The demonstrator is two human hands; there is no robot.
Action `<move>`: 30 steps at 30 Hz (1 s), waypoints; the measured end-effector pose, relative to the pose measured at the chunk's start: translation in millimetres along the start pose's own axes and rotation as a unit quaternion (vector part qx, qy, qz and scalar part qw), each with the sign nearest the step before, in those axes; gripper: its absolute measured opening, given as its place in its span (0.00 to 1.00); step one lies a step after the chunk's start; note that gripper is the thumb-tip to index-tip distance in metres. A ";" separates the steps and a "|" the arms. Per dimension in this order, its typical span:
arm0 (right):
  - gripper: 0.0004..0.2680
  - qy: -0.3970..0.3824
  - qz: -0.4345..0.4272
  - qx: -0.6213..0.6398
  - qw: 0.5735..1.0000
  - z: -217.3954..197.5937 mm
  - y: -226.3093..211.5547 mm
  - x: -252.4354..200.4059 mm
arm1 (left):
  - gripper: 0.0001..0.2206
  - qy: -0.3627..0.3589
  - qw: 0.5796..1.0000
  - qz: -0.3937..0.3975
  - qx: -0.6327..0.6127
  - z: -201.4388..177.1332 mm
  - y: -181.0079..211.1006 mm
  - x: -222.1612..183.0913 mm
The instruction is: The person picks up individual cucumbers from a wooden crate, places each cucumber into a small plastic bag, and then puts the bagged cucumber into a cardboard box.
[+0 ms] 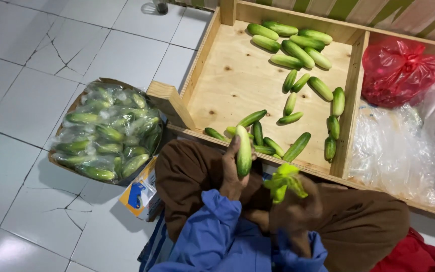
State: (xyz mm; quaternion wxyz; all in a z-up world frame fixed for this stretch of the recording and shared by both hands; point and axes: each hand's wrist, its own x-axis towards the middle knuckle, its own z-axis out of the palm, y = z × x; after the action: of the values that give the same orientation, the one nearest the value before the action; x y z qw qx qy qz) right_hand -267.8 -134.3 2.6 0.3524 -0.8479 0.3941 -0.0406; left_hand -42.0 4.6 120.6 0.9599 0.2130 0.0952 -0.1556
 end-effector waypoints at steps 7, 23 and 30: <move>0.19 0.129 -0.547 0.198 0.803 -62.6 -192.5 2.9 | 0.15 -0.045 0.993 -0.022 0.108 13.6 -18.9 -26.8; 0.10 0.117 -0.583 0.140 0.792 -78.0 -182.3 -22.4 | 0.21 -0.068 0.992 -0.088 0.052 34.9 -19.9 -50.6; 0.07 0.090 -0.413 0.375 0.825 -106.0 -214.9 51.3 | 0.19 -0.024 0.988 -0.092 0.121 59.1 -31.6 -61.4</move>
State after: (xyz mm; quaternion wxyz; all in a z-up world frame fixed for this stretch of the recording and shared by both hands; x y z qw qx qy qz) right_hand -131.9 -135.2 206.5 0.5570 -0.7262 -0.0083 -0.4030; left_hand -103.1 -32.7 176.5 0.9106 0.3140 0.0723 -0.2587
